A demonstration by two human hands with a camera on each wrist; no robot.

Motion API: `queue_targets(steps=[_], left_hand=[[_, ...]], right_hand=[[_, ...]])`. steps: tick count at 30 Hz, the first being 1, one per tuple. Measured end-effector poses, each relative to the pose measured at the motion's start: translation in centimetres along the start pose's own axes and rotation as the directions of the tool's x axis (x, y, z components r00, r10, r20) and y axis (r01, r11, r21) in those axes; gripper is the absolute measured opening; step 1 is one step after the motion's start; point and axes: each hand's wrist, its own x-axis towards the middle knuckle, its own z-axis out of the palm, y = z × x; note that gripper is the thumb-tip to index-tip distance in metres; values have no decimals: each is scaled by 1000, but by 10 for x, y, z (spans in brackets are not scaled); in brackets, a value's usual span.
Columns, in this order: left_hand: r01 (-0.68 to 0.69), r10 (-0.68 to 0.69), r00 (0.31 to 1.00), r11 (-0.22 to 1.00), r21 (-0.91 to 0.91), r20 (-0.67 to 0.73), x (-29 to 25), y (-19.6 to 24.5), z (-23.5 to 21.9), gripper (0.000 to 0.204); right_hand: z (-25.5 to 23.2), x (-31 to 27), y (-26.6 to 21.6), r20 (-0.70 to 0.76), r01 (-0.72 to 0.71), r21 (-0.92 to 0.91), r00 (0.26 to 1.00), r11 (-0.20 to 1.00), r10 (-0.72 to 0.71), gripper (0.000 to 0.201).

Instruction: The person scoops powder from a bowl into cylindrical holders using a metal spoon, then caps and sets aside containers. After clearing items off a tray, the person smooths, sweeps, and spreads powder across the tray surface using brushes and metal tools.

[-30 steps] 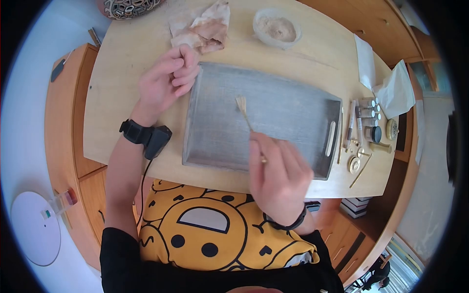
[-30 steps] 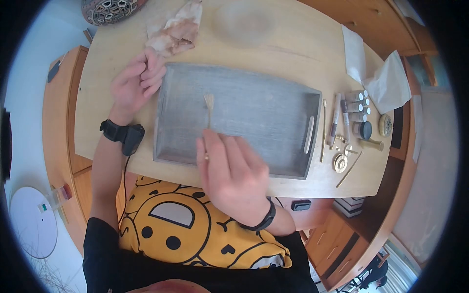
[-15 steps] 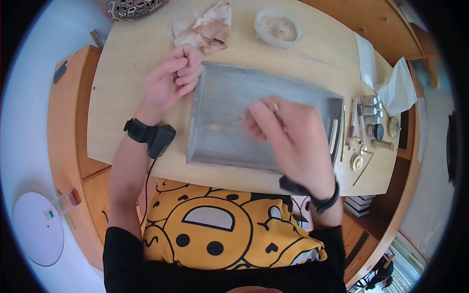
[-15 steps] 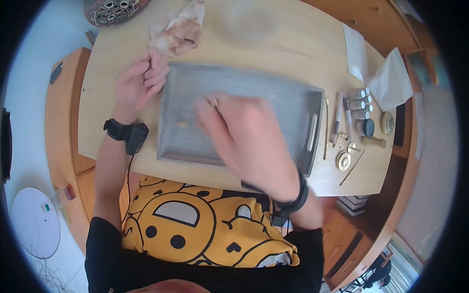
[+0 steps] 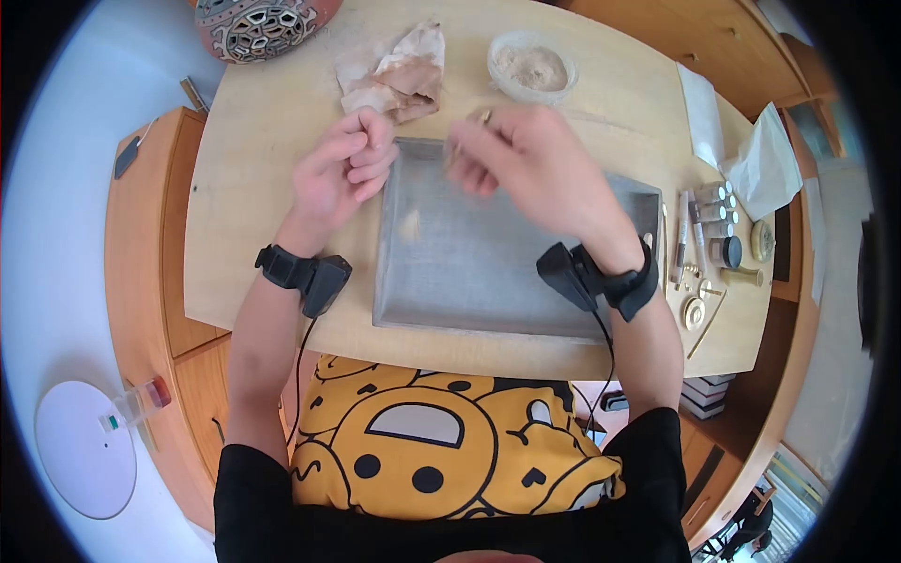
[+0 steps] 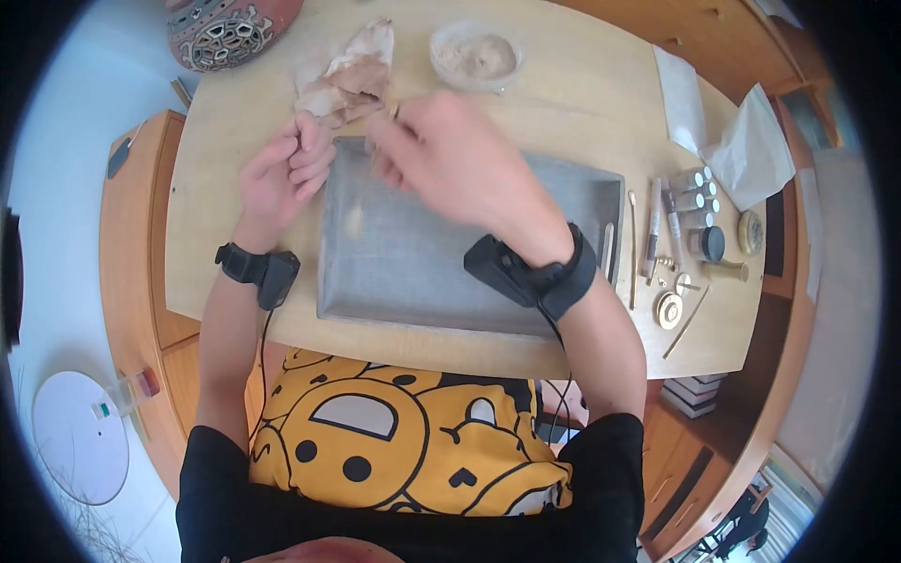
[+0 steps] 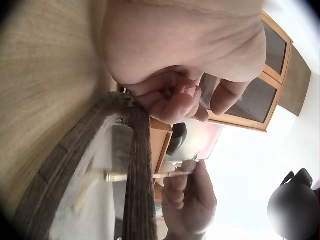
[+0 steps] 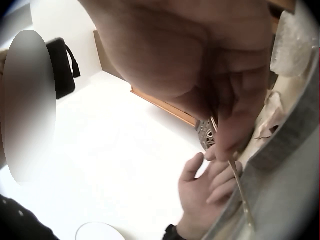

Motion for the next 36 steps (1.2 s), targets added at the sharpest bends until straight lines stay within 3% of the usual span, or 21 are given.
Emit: queue_targets(steps=[1,3,7,9,10,12,13,15,16,18,19,21,24,26,27,28,30,31,33,34,36], left_hand=[[-4,4,1000,1000,-11,-23,-3,-2,0,20],[8,-8,1000,1000,12,-16,-4,-1,2,20],[1,-3,999,999,40,45,-2,1,-1,20],[0,-1,1000,999,35,13,-3,1,3,20],[-4,4,1000,999,33,-17,-3,1,5,21],[7,-7,1000,999,40,0,-3,3,5,21],[7,-7,1000,999,41,21,-2,4,5,22],[6,-6,1000,999,42,14,-3,4,3,22],[7,-8,1000,999,40,7,-3,3,3,22],[8,-8,1000,999,39,-2,-4,2,3,22],[8,-8,1000,999,39,-2,-4,4,3,22],[11,-11,1000,999,34,17,-2,4,2,22],[8,-8,1000,1000,23,-2,-5,2,2,22],[2,-1,999,999,35,-34,-5,3,2,22],[12,-12,1000,1000,13,14,-5,3,-1,22],[22,-22,998,1000,-7,65,-4,4,-3,22],[16,-15,998,1000,-12,55,-3,5,-3,22],[15,-15,999,1000,-23,37,-5,3,-3,22],[16,-16,1000,1000,1,7,-6,3,1,21],[10,-10,1000,1000,28,-14,-5,4,2,21],[6,-7,1000,1000,26,14,-4,4,1,21]], right_hand=[[-1,1,2,-1,-8,8,1000,1000,8,36],[-8,5,1,-234,46,32,971,998,-38,35],[-20,-6,-11,-111,-35,144,992,989,51,36],[-9,-6,-3,97,-41,71,995,997,34,36],[-6,-5,2,99,-43,82,995,996,35,36],[-5,-1,8,-48,112,-10,993,994,-113,35],[-8,0,8,-48,116,-7,992,993,-117,35],[-17,0,6,-210,84,71,975,994,-68,34],[-20,-2,3,-208,84,73,976,994,-67,34],[-24,-7,-3,-15,-4,64,1000,998,5,34],[-22,-6,1,-17,1,70,1000,998,1,34],[-15,0,13,-72,100,-88,992,991,-106,35],[-13,7,22,-202,178,-1,964,984,-174,35],[-18,0,12,-187,150,78,973,986,-133,35],[-22,-3,7,-169,121,154,981,981,-95,34],[-25,-4,4,-171,128,153,980,980,-101,34],[-28,-6,3,-31,25,16,999,1000,-25,33],[-25,-6,5,-30,24,18,999,1000,-23,33],[-14,-3,13,-54,158,-89,985,983,-164,32],[-11,-1,16,-56,159,-85,985,984,-164,32],[-9,1,18,-186,271,-103,940,957,-286,32]])
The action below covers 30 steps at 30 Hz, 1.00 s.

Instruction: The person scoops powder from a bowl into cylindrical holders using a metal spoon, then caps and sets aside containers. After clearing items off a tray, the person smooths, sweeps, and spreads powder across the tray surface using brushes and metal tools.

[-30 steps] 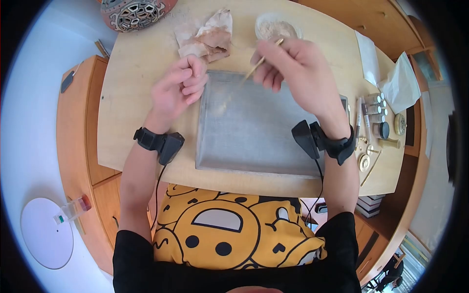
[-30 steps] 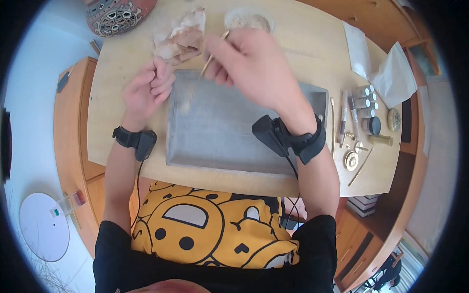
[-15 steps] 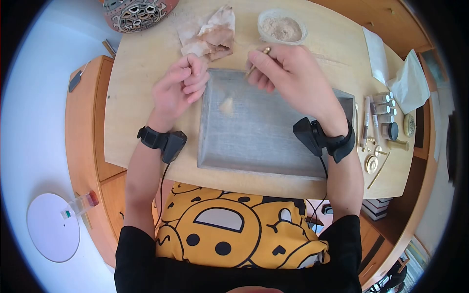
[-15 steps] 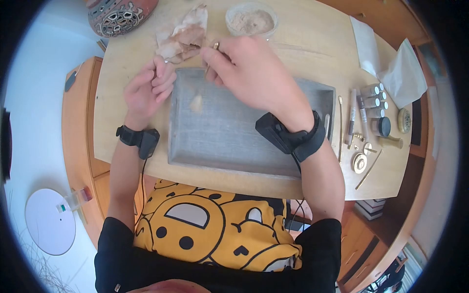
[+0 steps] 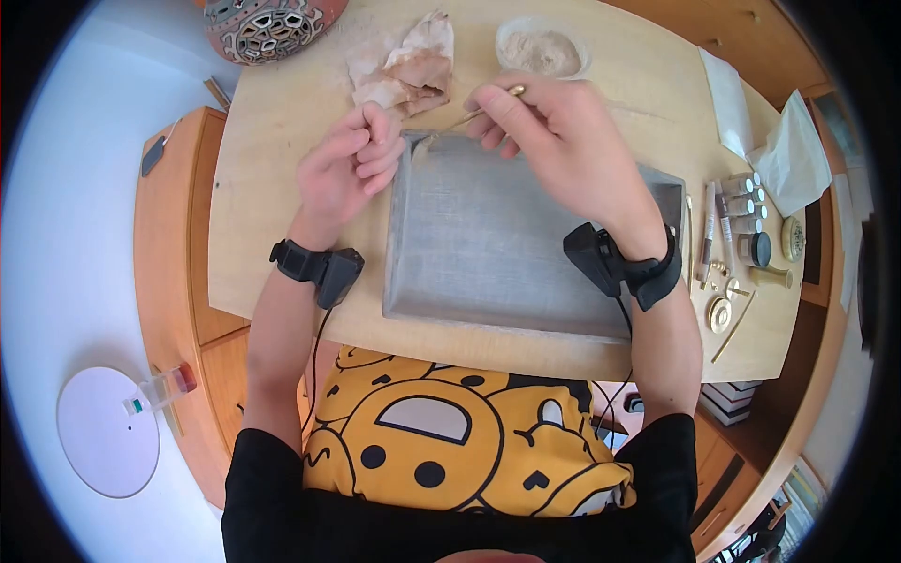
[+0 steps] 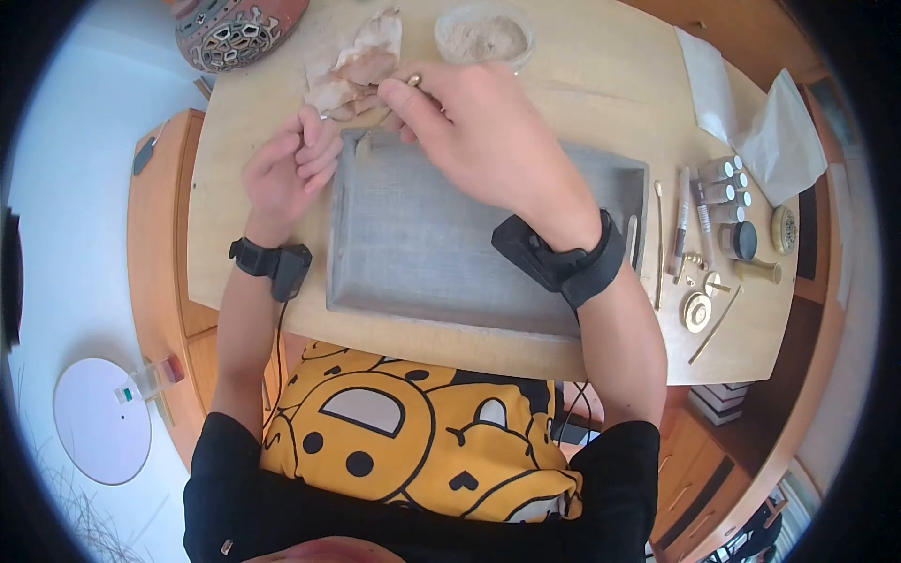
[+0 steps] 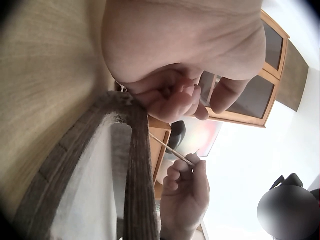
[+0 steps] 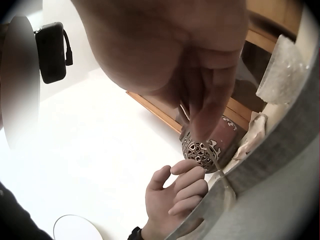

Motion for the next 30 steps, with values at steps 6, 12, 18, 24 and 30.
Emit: queue_targets(steps=[6,12,18,24,30], left_hand=[[7,-7,1000,1000,-25,14,-1,0,-3,21],[0,0,1000,1000,8,-26,-2,-1,2,21],[-19,21,999,999,49,-28,-2,0,0,20],[-28,28,1000,999,38,13,-1,0,-3,20],[-34,33,999,998,44,30,-1,-1,-4,19]], right_hand=[[-20,-5,-22,294,-263,127,931,956,217,33],[-3,-3,-6,71,-117,53,991,992,113,34],[0,-13,-30,466,-152,167,883,974,58,36],[0,-11,-28,295,-168,105,947,980,131,31],[15,-13,-33,553,-139,217,833,966,-4,28]])
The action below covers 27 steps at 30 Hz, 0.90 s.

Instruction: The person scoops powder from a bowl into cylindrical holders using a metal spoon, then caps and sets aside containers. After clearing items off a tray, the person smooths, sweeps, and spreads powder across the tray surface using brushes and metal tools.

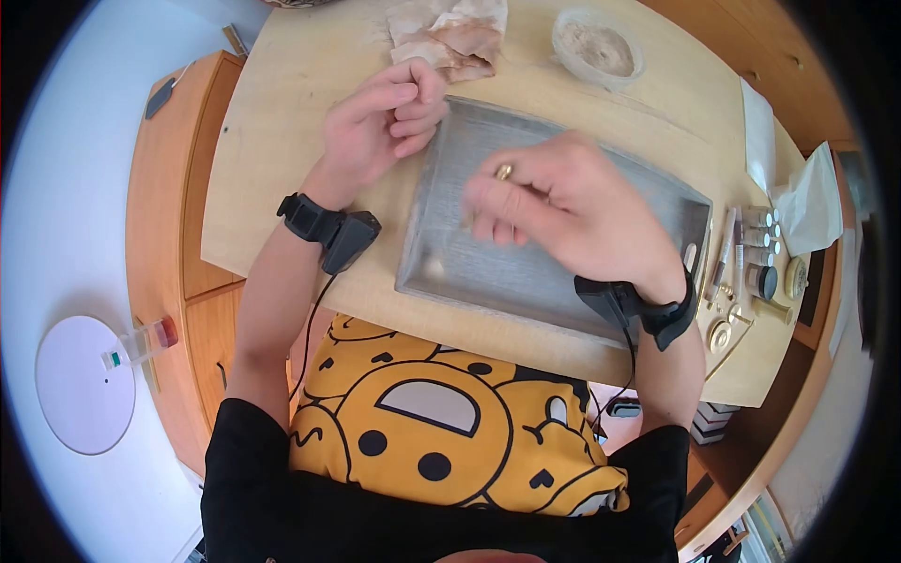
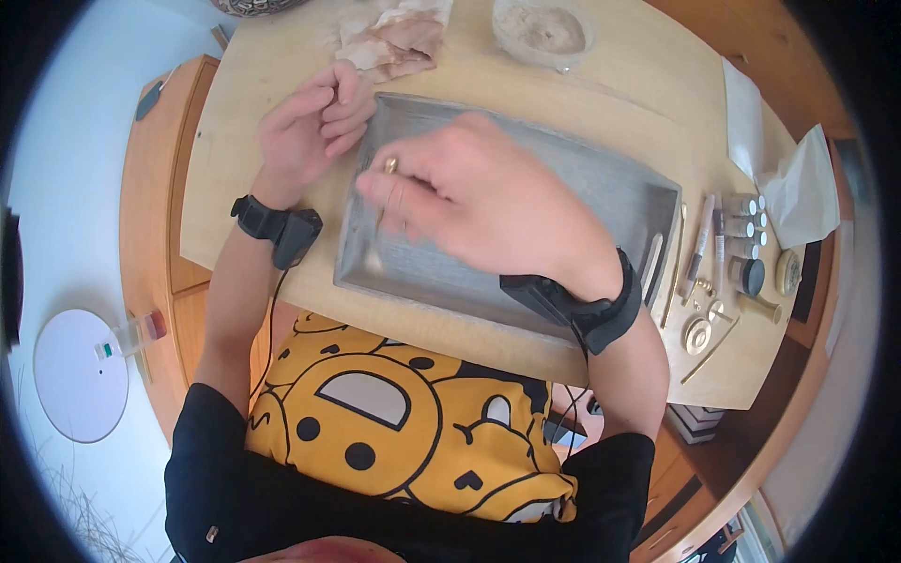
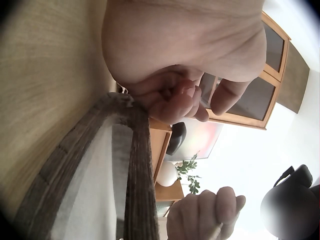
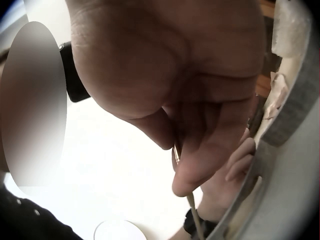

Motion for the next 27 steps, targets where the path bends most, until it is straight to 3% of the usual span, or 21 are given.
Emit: queue_targets(steps=[2,3,4,6,7,8,10,11,12,14,15,16,18,20,21,22,23,25,26,27], left_hand=[[11,-11,1000,1000,2,0,0,0,1,19],[8,-8,1000,1000,1,0,0,0,2,19],[3,-3,1000,1000,0,1,1,0,2,19],[9,-9,1000,1000,12,-16,0,1,2,22],[23,-22,999,999,26,-34,-2,1,3,24],[25,-24,999,999,28,-37,-2,1,3,24],[27,-27,999,999,21,-27,-1,1,3,25],[30,-29,999,999,21,-23,0,1,3,25],[30,-29,999,999,21,-24,0,1,3,25],[21,-21,999,1000,17,-32,0,1,3,25],[18,-17,999,1000,19,-29,0,0,3,25],[19,-18,1000,1000,22,-25,-1,0,3,25],[20,-20,1000,999,29,-19,-1,1,4,25],[11,-11,1000,999,31,-7,1,2,2,25],[10,-10,1000,1000,29,-16,1,1,2,25],[10,-9,1000,1000,27,-30,-1,0,2,25],[12,-11,999,1000,25,-35,-2,-1,3,25],[35,-34,999,999,37,-23,-1,2,2,25],[31,-31,999,999,41,-22,0,3,2,25],[28,-28,1000,999,32,-7,0,2,0,24]], right_hand=[[1,2,4,-305,-51,-196,952,979,-12,27],[-2,0,0,-368,-93,-81,928,992,57,27],[-3,-2,-6,-367,-95,-81,928,992,58,27],[-3,-6,-14,-166,-24,103,985,994,41,27],[0,-4,-3,-30,48,-13,998,999,-48,28],[4,-2,3,-29,49,-10,998,999,-50,28],[13,2,8,-116,87,-121,988,989,-101,30],[9,2,6,-240,16,-238,968,971,-75,30],[6,1,3,-242,15,-244,967,970,-76,30],[-3,-1,-3,-388,-12,54,921,998,32,29],[-6,-6,-8,-292,-86,49,952,995,96,28],[-4,-5,-7,-288,-86,52,953,995,97,28],[4,-1,-4,14,38,-11,999,999,-38,29],[5,2,3,4,24,8,1000,1000,-24,29],[2,4,9,-211,-8,-144,977,990,-23,28],[0,3,12,-412,-70,-279,910,958,-54,28],[-2,0,10,-409,-71,-275,911,959,-50,28],[-9,-4,0,-437,-4,65,899,998,32,32],[-7,-4,-2,-437,1,62,899,998,27,32],[-2,-5,-3,-287,-22,77,957,997,43,31]])
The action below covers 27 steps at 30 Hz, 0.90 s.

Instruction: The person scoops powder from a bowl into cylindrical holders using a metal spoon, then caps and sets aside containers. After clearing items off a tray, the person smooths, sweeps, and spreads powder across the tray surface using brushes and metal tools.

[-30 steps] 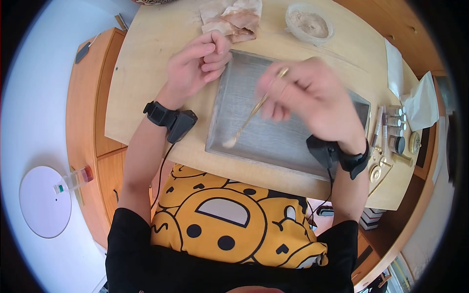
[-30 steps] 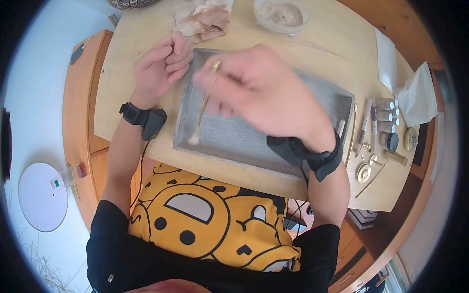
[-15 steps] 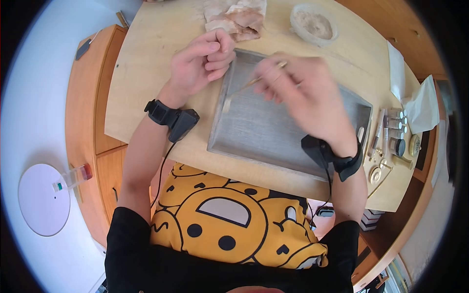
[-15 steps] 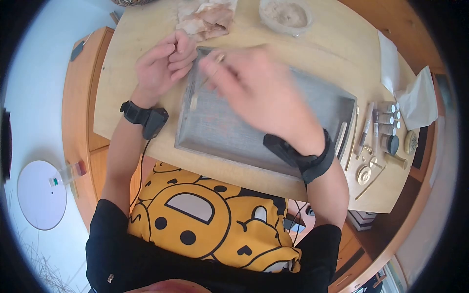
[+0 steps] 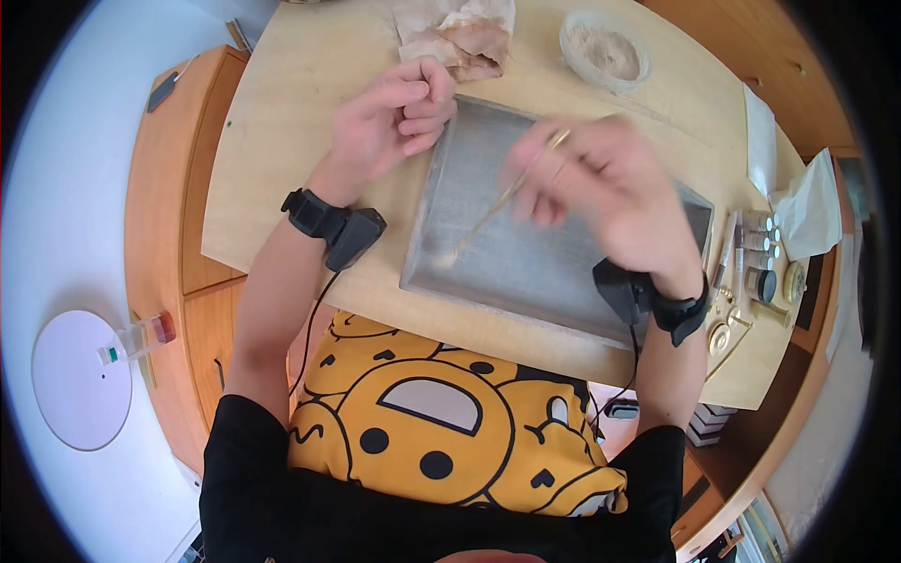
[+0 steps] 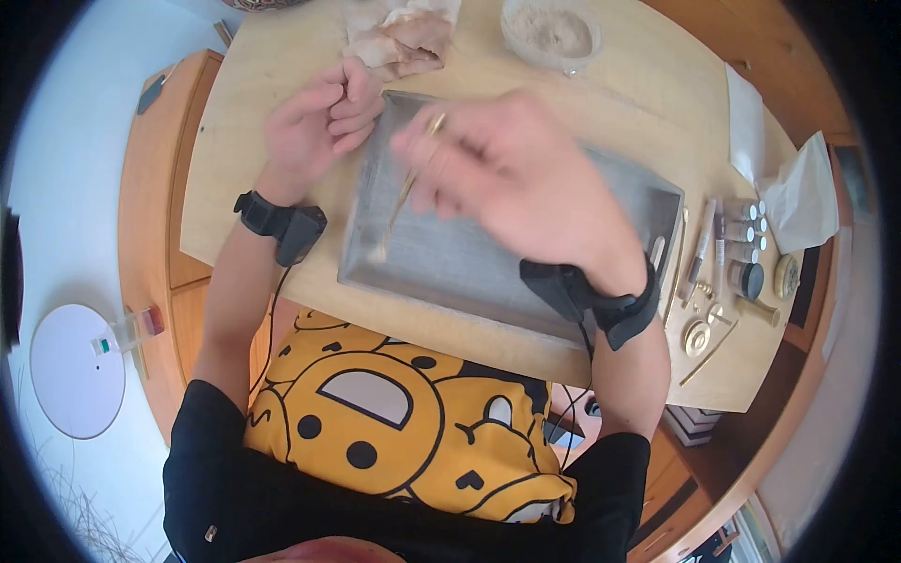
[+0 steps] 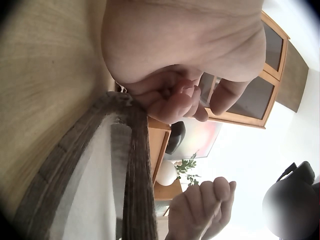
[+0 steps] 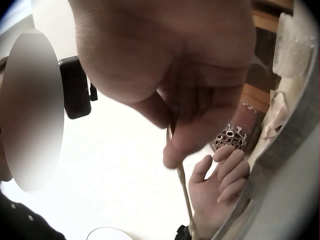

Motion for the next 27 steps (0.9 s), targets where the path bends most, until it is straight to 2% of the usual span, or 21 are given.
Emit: queue_targets(steps=[1,2,3,5,6,8,9,11,12,14,15,16,17,18,20,21,22,23,24,26,27], left_hand=[[-2,2,1000,1000,-9,15,0,0,-1,23],[-1,1,1000,1000,-7,16,1,0,0,23],[-7,7,1000,1000,-2,-6,1,0,1,23],[-4,4,1000,1000,-1,-27,0,-2,2,23],[-2,2,1000,1000,-5,-16,0,-1,2,23],[-13,13,1000,1000,-10,-6,1,0,0,23],[-24,24,1000,1000,-20,-4,1,-1,0,20],[-26,25,1000,999,-31,-6,-1,-3,1,18],[-20,20,1000,1000,-22,-3,0,-2,1,20],[-9,9,1000,1000,-10,12,2,0,0,23],[-9,9,1000,1000,-11,4,1,0,0,23],[-12,12,1000,1000,-13,-8,1,-1,0,23],[-16,16,1000,1000,-16,-11,1,-1,0,23],[-18,18,1000,1000,-5,-15,1,-1,0,23],[-13,13,1000,1000,7,-11,1,-1,0,23],[-19,19,1000,1000,-14,9,1,-2,-1,20],[-27,28,999,999,-35,26,2,-2,-2,18],[-31,32,999,999,-36,28,2,-2,-2,18],[-32,34,999,998,-45,27,2,-2,-2,18],[-26,27,999,998,-52,24,2,-3,-1,18],[-24,26,999,998,-54,30,1,-3,-1,17]], right_hand=[[3,-1,1,158,-27,3,987,1000,27,31],[4,4,5,266,68,-82,963,994,-44,30],[5,5,8,264,65,-78,964,995,-42,30],[6,6,12,50,47,-230,998,972,-36,29],[4,8,15,49,46,-233,998,971,-35,29],[-4,11,18,-291,127,-103,945,986,-152,30],[-6,9,14,-283,130,-108,946,986,-156,30],[-9,0,3,-35,35,-18,999,999,-36,31],[-7,1,2,-40,35,-14,999,999,-36,31],[-1,4,0,247,-33,-116,967,993,61,31],[-2,6,6,242,-33,-120,968,992,62,31],[-4,10,17,57,18,-213,998,977,-6,31],[-7,13,24,-120,52,-309,988,950,-93,31],[-11,12,24,-116,49,-307,989,950,-88,31],[-22,9,17,-320,88,-68,941,994,-106,33],[-26,7,10,-324,90,-72,940,993,-108,33],[-30,2,0,-92,-21,-17,996,1000,19,34],[-31,0,-4,153,-142,11,978,990,139,34],[-30,0,-2,154,-142,9,978,990,139,34],[-25,2,9,241,-91,-162,962,983,128,33],[-24,3,17,239,-94,-157,962,983,130,33]])
